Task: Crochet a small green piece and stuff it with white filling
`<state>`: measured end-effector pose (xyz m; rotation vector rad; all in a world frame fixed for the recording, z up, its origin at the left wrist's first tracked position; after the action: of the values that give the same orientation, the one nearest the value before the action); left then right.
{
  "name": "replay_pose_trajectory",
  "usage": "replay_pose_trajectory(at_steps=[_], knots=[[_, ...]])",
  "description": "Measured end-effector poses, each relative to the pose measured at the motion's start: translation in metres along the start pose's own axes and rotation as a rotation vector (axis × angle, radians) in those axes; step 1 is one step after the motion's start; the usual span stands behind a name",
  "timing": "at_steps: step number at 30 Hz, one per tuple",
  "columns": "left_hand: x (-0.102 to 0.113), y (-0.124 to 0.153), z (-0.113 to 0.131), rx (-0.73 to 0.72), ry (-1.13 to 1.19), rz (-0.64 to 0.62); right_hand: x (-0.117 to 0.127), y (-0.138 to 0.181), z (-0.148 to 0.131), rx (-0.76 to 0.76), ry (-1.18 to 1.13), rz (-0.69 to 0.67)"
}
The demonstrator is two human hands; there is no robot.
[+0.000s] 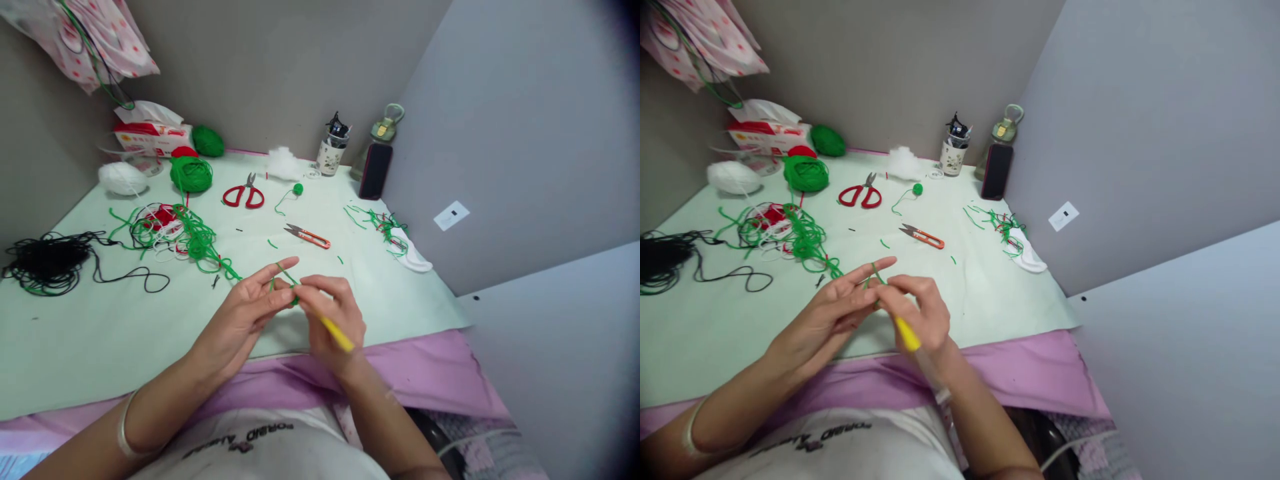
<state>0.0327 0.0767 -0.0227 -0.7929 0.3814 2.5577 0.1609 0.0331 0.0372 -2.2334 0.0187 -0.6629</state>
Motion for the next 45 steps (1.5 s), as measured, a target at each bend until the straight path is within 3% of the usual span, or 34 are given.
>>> replay_pose_trajectory(at_steps=[4,8,17,22,26,29,32,35,39,42,45], knots=[[0.001,-0.004,0.007,-0.022,0.061,-0.024,0.009,-0.004,0.023,-0.209,-0.449,0.147],[0.002,-0.004,0.014,-0.072,0.015,-0.002,-0.003,-0.008,0.039,-0.303,-0.721,0.120],[0.010,0.001,0.031,-0.174,-0.211,0.057,0.012,-0.009,0.020,-0.214,-0.555,0.157],[-0.001,0.000,0.015,-0.070,-0.213,-0.040,0.003,-0.015,0.025,-0.230,-0.563,0.090],[-0.003,-0.002,0.014,-0.108,-0.184,-0.018,0.000,-0.012,0.026,-0.233,-0.468,0.082],[-0.001,-0.003,0.015,-0.145,-0.104,0.043,-0.001,-0.010,0.010,-0.080,-0.211,0.043],[-0.004,-0.005,0.003,-0.036,0.050,0.007,-0.002,-0.006,-0.007,0.104,0.022,0.042],[-0.004,-0.007,-0.004,0.059,0.160,-0.034,0.008,-0.007,0.007,-0.013,-0.160,0.130],[0.002,-0.009,0.006,-0.017,0.100,0.002,0.005,-0.010,0.031,-0.248,-0.589,0.154],[0.000,-0.006,0.009,-0.063,-0.035,-0.001,-0.003,-0.013,0.031,-0.280,-0.596,0.070],[0.000,-0.002,0.010,-0.081,-0.168,0.007,-0.004,-0.009,0.038,-0.331,-0.624,0.090]])
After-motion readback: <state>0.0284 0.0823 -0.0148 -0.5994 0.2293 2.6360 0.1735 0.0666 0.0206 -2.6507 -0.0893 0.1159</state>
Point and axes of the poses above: each hand's wrist, its own y-axis away from the middle knuckle, its own x-axis out of the back of the hand, z = x × y, the point moved 9 cm from there along -y, towards the middle knuckle, and after that the axes turned 11 degrees about -z, right-handed, at the moved point
